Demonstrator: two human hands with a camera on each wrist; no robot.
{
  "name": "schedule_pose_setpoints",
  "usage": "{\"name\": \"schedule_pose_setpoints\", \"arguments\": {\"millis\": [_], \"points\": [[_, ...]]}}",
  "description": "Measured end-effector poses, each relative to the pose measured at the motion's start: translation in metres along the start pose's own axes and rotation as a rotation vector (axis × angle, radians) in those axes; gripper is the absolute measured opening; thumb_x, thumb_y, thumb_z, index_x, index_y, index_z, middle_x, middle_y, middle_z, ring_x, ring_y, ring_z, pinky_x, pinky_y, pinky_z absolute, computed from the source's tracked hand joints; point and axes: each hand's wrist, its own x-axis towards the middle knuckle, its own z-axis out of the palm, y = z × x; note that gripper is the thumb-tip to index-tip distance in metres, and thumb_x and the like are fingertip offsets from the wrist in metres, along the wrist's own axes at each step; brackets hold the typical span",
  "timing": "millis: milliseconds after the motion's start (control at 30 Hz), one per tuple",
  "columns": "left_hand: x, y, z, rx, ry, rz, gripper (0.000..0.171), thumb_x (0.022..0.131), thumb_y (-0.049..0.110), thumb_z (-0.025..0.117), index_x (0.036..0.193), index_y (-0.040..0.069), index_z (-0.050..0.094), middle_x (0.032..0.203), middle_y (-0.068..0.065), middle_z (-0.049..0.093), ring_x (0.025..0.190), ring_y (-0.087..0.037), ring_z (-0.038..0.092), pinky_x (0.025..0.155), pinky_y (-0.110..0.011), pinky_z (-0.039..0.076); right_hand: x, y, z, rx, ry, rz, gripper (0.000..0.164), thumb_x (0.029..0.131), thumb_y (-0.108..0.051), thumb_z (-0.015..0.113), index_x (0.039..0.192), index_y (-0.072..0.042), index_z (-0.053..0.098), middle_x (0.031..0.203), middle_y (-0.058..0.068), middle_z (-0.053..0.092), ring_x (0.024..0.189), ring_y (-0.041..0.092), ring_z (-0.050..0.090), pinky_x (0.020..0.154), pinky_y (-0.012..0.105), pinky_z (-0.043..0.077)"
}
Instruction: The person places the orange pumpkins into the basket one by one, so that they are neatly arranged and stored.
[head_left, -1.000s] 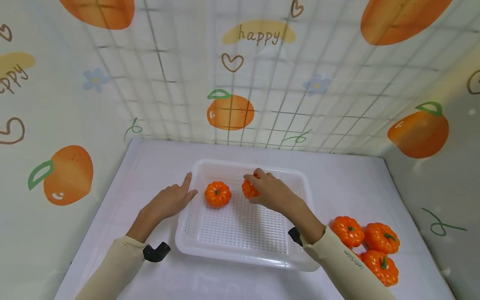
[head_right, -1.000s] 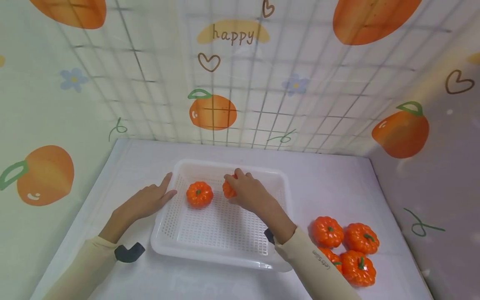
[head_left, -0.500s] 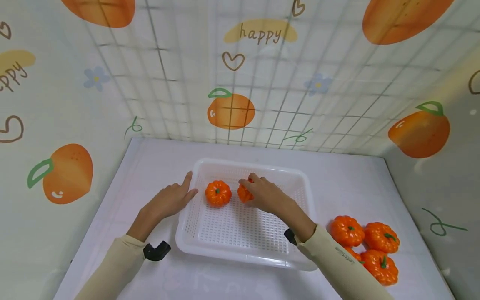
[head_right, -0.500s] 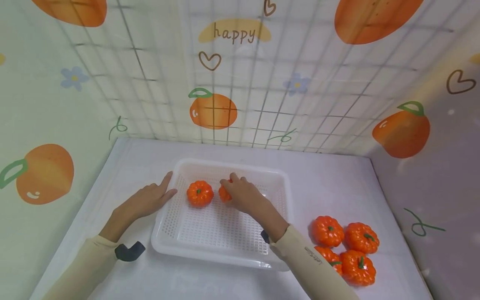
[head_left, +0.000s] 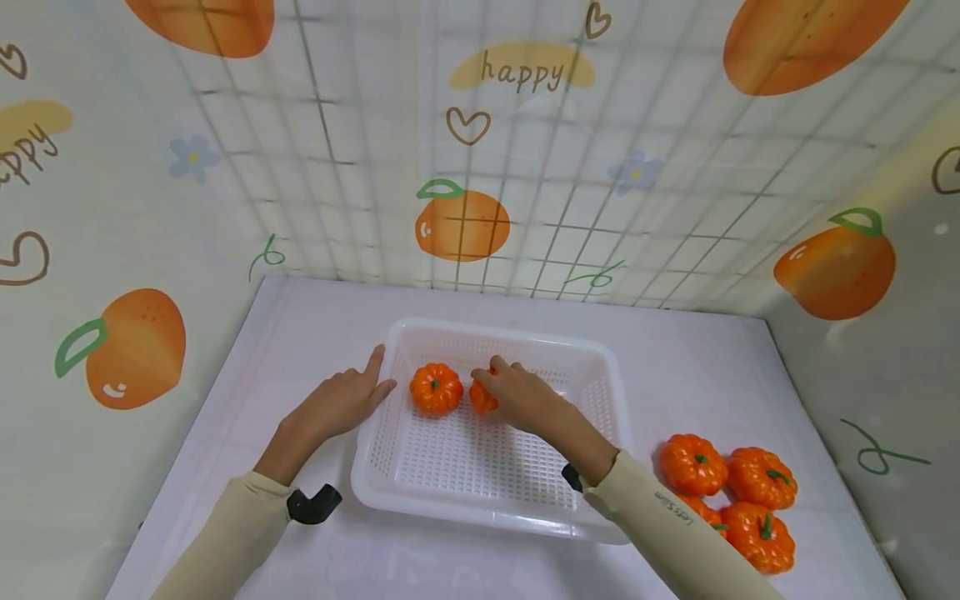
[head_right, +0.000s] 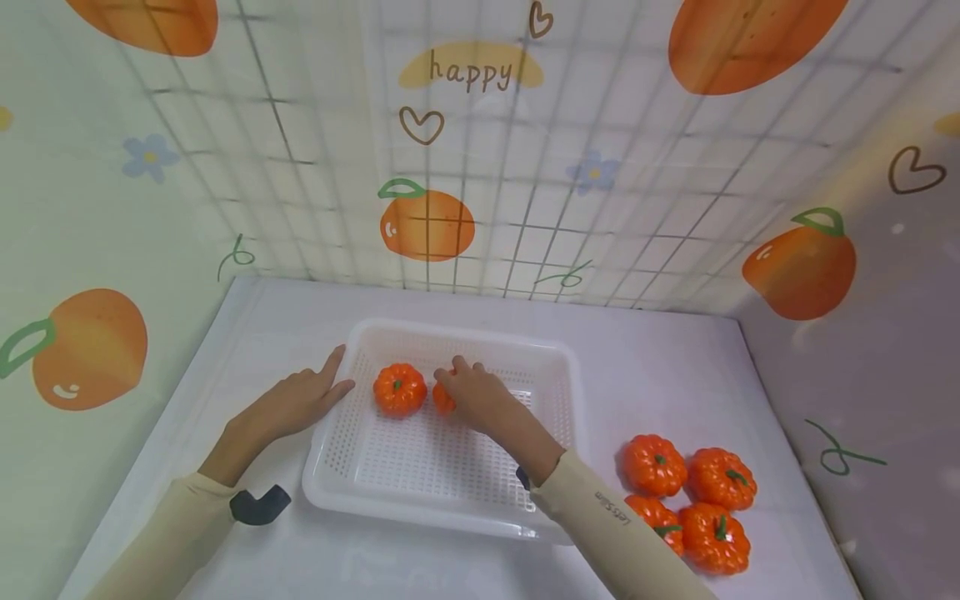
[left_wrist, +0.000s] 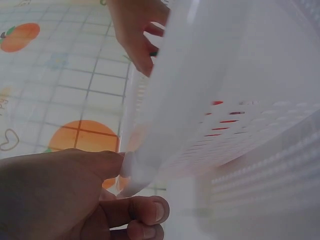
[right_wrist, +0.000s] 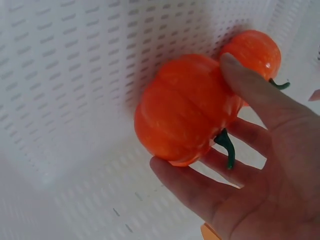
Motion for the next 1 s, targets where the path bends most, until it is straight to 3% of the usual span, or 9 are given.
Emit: {"name": "schedule_pose_setpoints", "arguments": {"millis": [267, 500, 633, 800, 1000], "points": [[-0.001, 0.002, 0.000, -0.003, 0.005, 0.017, 0.074, 0.105, 0.038, 0.047, 0.158, 0.000, 0.012, 0.073, -0.007, 0.054, 0.063, -0.019, 0.057, 0.055, -0.030, 0.047, 0.000, -0.002, 0.006, 0.006, 0.012, 0.010, 0.061, 0.082, -0.023, 0.084, 0.136, -0.013, 0.057, 0.123, 0.017, 0.052, 0.095, 0.032, 0.057, 0.080, 0.040, 0.056], [-0.002, 0.001, 0.003, -0.026, -0.001, -0.001, 0.075, 0.105, 0.040, 0.047, 0.159, 0.001, 0.010, 0.077, -0.008, 0.057, 0.064, -0.019, 0.060, 0.058, -0.032, 0.054, -0.005, -0.001, -0.001, 0.047, 0.002, 0.030, 0.071, 0.083, -0.026, 0.083, 0.145, -0.013, 0.050, 0.136, 0.021, 0.048, 0.105, 0.038, 0.056, 0.084, 0.044, 0.055], [-0.002, 0.001, 0.004, -0.030, 0.002, -0.003, 0.076, 0.105, 0.040, 0.046, 0.159, 0.002, 0.009, 0.078, -0.008, 0.058, 0.065, -0.019, 0.061, 0.058, -0.032, 0.055, -0.011, 0.002, -0.011, 0.068, 0.046, 0.023, 0.075, 0.082, -0.027, 0.084, 0.146, -0.011, 0.048, 0.137, 0.021, 0.047, 0.107, 0.040, 0.056, 0.082, 0.045, 0.055], [-0.003, 0.001, 0.004, -0.043, 0.001, 0.007, 0.076, 0.105, 0.039, 0.046, 0.159, 0.001, 0.008, 0.074, -0.007, 0.057, 0.064, -0.019, 0.061, 0.057, -0.032, 0.055, -0.023, 0.010, -0.023, 0.117, 0.098, 0.055, 0.072, 0.090, -0.038, 0.075, 0.149, -0.012, 0.045, 0.139, 0.019, 0.047, 0.114, 0.039, 0.054, 0.086, 0.047, 0.055], [-0.004, 0.001, 0.003, -0.053, -0.010, 0.006, 0.076, 0.106, 0.039, 0.045, 0.159, 0.001, 0.007, 0.071, -0.006, 0.055, 0.062, -0.017, 0.060, 0.056, -0.030, 0.053, -0.047, 0.022, -0.041, 0.195, 0.182, 0.068, 0.063, 0.097, -0.034, 0.067, 0.151, -0.013, 0.043, 0.138, 0.018, 0.048, 0.120, 0.039, 0.053, 0.092, 0.051, 0.052]]}}
